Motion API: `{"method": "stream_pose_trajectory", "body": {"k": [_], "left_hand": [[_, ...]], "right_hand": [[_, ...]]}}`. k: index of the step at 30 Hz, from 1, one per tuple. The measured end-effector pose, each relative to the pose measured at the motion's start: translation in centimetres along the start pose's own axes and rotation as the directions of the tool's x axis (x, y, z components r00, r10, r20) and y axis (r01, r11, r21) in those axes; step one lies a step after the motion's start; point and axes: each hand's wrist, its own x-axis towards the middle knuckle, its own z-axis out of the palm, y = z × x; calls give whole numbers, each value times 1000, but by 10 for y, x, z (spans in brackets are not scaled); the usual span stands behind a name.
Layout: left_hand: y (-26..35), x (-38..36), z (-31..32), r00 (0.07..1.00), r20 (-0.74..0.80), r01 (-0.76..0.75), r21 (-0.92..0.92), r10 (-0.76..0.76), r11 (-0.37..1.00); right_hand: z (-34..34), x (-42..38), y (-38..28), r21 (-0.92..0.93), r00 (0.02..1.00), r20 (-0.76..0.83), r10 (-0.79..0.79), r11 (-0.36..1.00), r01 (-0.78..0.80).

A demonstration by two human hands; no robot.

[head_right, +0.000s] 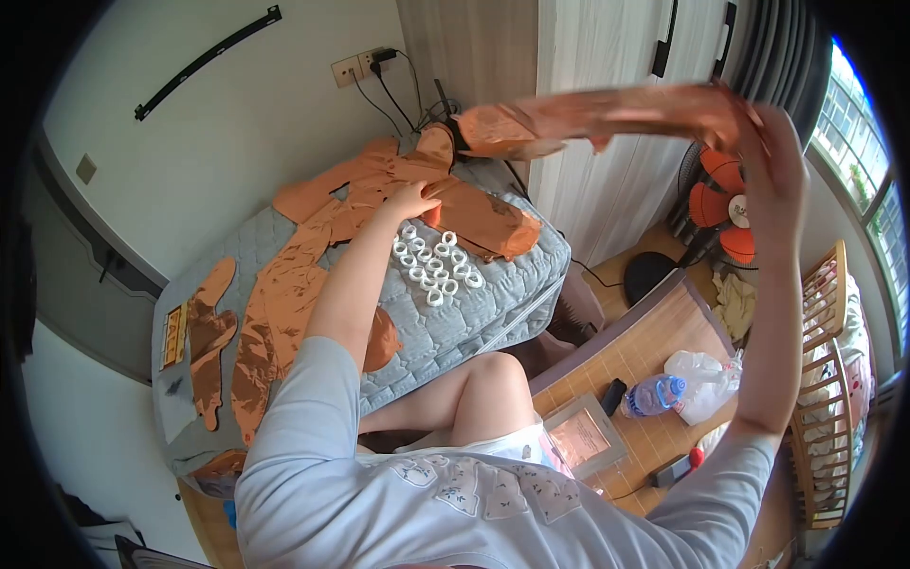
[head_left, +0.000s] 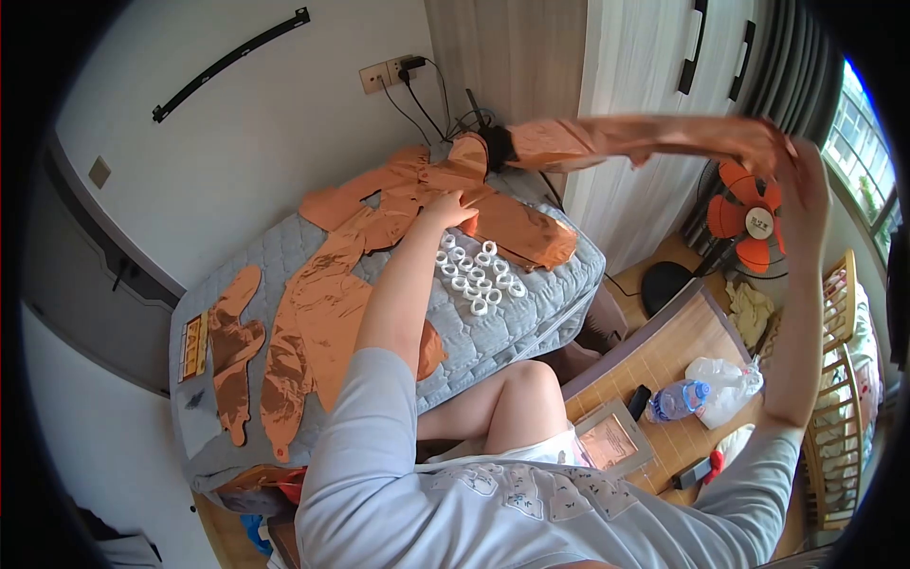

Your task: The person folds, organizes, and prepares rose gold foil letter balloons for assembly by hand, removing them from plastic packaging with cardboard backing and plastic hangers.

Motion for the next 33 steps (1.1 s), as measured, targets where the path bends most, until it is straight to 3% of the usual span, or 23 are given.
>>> {"method": "stream_pose_trajectory", "body": {"k": [3, 6, 8, 9, 10, 11, 12, 14, 15, 16, 18, 19, 21, 22, 24, 27, 29, 31, 33], "left_hand": [[-16, 9, -6, 1000, 5, -15, -76, 15, 997], [-15, 1, -13, 999, 18, 31, -184, -29, 982], [-32, 9, -6, 985, -159, -93, -201, 61, 975], [-33, 8, -10, 990, -133, -82, -269, 48, 960], [-35, 6, -11, 991, -124, -81, -270, 49, 960], [-38, 4, -12, 974, -218, -124, -289, 60, 949], [-40, 2, -13, 948, -312, -169, -306, 69, 937], [-50, -4, -21, 946, -313, -201, -353, 87, 914], [-58, -7, -25, 939, -317, -236, -308, 135, 922], [-59, -15, -33, 930, -320, -271, -261, 182, 926], [-61, -43, -53, 924, -323, -291, -239, 207, 926], [-62, -59, -67, 923, -285, -312, -151, 261, 938], [-63, -94, -89, 914, -208, -363, -34, 349, 931], [-61, -113, -98, 915, -206, -362, -37, 347, 931], [-57, -154, -117, 908, -50, -413, 46, 415, 909], [-55, -216, -136, 886, -31, -458, 96, 463, 884], [-65, -250, -142, 831, -44, -533, 222, 554, 817], [-82, -281, -149, 846, -21, -519, 204, 533, 830], [-98, -310, -156, 857, 4, -507, 184, 515, 842]], "right_hand": [[-76, -63, 20, -247, 998, 26, 52, 968, -44], [-117, -112, -7, -288, 990, 55, 132, 951, -111], [-129, -124, -37, -424, 916, 295, 271, 897, -128], [-127, -124, -47, -427, 914, 295, 278, 894, -134], [-125, -125, -58, -437, 847, 361, 391, 873, -217], [-121, -127, -67, -453, 760, 421, 495, 841, -297], [-117, -127, -72, -457, 754, 422, 504, 836, -302], [-105, -117, -78, -528, 739, 561, 373, 849, -28], [-98, -114, -78, -521, 737, 517, 437, 843, -134], [-91, -106, -80, -522, 734, 520, 438, 843, -133], [-77, -86, -85, -454, 750, 605, 265, 889, 52], [-73, -76, -86, -454, 747, 608, 268, 889, 51], [-67, -55, -86, -549, 628, 660, 412, 835, 30], [-63, -47, -81, -550, 625, 662, 413, 835, 31], [-52, -33, -72, -392, 709, 673, 210, 915, 101], [-25, -2, -89, -402, 780, 568, 262, 916, -15], [-3, 21, -96, -287, 796, 606, 4, 934, 213], [26, 53, -109, -289, 783, 619, -59, 910, 297], [69, 81, -128, -402, 829, 557, -34, 863, 306]]}}
